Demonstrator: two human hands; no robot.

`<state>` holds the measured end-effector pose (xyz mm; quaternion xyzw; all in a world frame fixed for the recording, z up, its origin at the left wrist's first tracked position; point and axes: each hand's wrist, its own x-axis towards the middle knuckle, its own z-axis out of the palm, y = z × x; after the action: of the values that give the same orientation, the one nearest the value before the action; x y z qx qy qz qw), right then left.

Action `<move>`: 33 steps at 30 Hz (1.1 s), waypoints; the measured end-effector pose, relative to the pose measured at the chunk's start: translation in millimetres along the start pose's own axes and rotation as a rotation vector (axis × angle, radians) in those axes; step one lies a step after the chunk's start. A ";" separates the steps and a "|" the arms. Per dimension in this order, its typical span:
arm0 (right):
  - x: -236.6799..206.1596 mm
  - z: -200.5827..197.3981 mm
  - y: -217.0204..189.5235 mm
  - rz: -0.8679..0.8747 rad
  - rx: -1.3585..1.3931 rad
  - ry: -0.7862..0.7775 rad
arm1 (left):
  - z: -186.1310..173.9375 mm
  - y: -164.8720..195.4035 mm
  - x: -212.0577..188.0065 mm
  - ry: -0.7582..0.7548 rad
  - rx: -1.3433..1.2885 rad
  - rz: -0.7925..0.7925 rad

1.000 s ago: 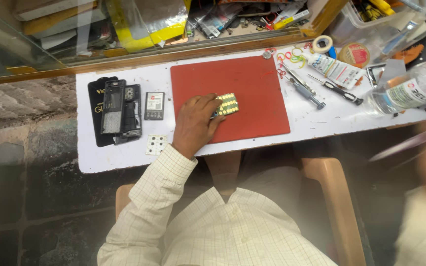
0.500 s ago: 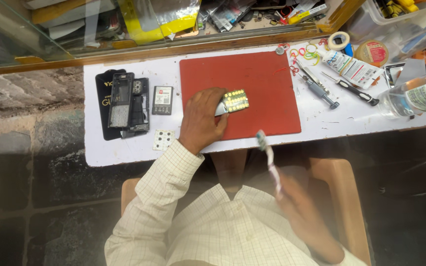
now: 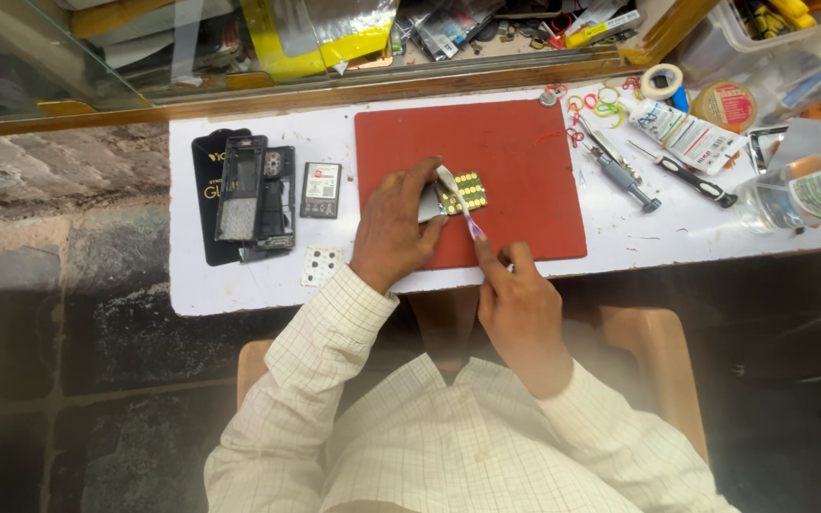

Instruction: The person disassembles a mobile phone, removes the back cover and battery, and cleans the motherboard with a toothbrush and liquid. They then use a heat gun on the board.

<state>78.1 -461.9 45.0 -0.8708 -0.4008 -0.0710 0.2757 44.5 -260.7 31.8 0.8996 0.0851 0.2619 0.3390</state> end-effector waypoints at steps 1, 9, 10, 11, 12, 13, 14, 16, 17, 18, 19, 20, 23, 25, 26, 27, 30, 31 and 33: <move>0.9 0.4 -0.9 0.012 -0.008 -0.012 | 0.0 0.6 0.2 -0.004 0.007 -0.015; -34.1 -14.1 13.0 0.076 0.001 0.021 | -0.9 -3.2 3.3 0.011 0.092 0.075; -30.7 -14.1 17.0 0.095 0.025 0.024 | 0.6 -3.2 3.7 0.009 0.107 0.091; -23.7 -13.1 20.9 0.072 0.009 0.040 | 2.1 -3.0 3.8 -0.006 0.096 0.067; -14.7 -10.6 23.5 0.045 -0.004 0.057 | 2.3 -3.1 3.5 -0.019 0.088 0.043; -6.2 -9.1 25.4 0.016 -0.018 0.072 | 2.8 -2.6 3.1 -0.031 0.081 0.016; 1.5 -8.2 26.5 0.016 -0.013 0.065 | 2.9 -2.1 2.6 -0.036 0.082 0.005; 7.1 -9.8 25.0 0.019 -0.003 0.049 | 2.8 -1.1 1.7 -0.048 0.081 -0.020; 4.6 -12.0 22.9 0.013 -0.028 0.029 | 2.4 -0.9 1.0 -0.042 0.082 -0.018; -1.1 -15.7 21.0 0.009 -0.054 0.011 | 2.3 -1.2 0.9 -0.036 0.082 -0.014; -9.0 -19.5 18.9 0.004 -0.082 -0.005 | 2.4 -2.0 1.6 -0.028 0.081 -0.007; -18.2 -23.2 17.1 0.019 -0.057 0.016 | 2.9 -3.1 2.4 -0.013 0.079 0.016; -29.4 -25.7 19.9 0.045 0.002 0.037 | 4.4 -6.5 2.4 0.007 0.080 0.033; -22.7 -20.8 25.8 0.050 0.006 0.021 | 5.8 -7.0 2.1 -0.023 0.084 0.005; -15.3 -17.1 29.4 0.035 -0.017 0.020 | 6.5 -6.3 1.6 -0.030 0.086 0.000; -7.6 -13.4 32.2 0.016 -0.039 0.020 | 6.2 -5.6 1.0 -0.035 0.090 -0.004; -3.5 -10.0 31.7 0.001 -0.057 0.006 | 4.9 -1.4 -0.7 -0.027 0.089 -0.002; -7.3 -10.9 29.5 0.004 -0.054 0.000 | 3.5 -1.1 -0.3 -0.023 0.087 0.003; -21.9 -17.5 25.2 0.003 -0.015 0.046 | 2.1 -1.1 0.6 -0.013 0.087 0.023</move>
<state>83.7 -499.0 41.4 -0.8715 -0.3925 -0.0936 0.2786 46.2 -260.8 30.0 0.9160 0.0840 0.2557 0.2974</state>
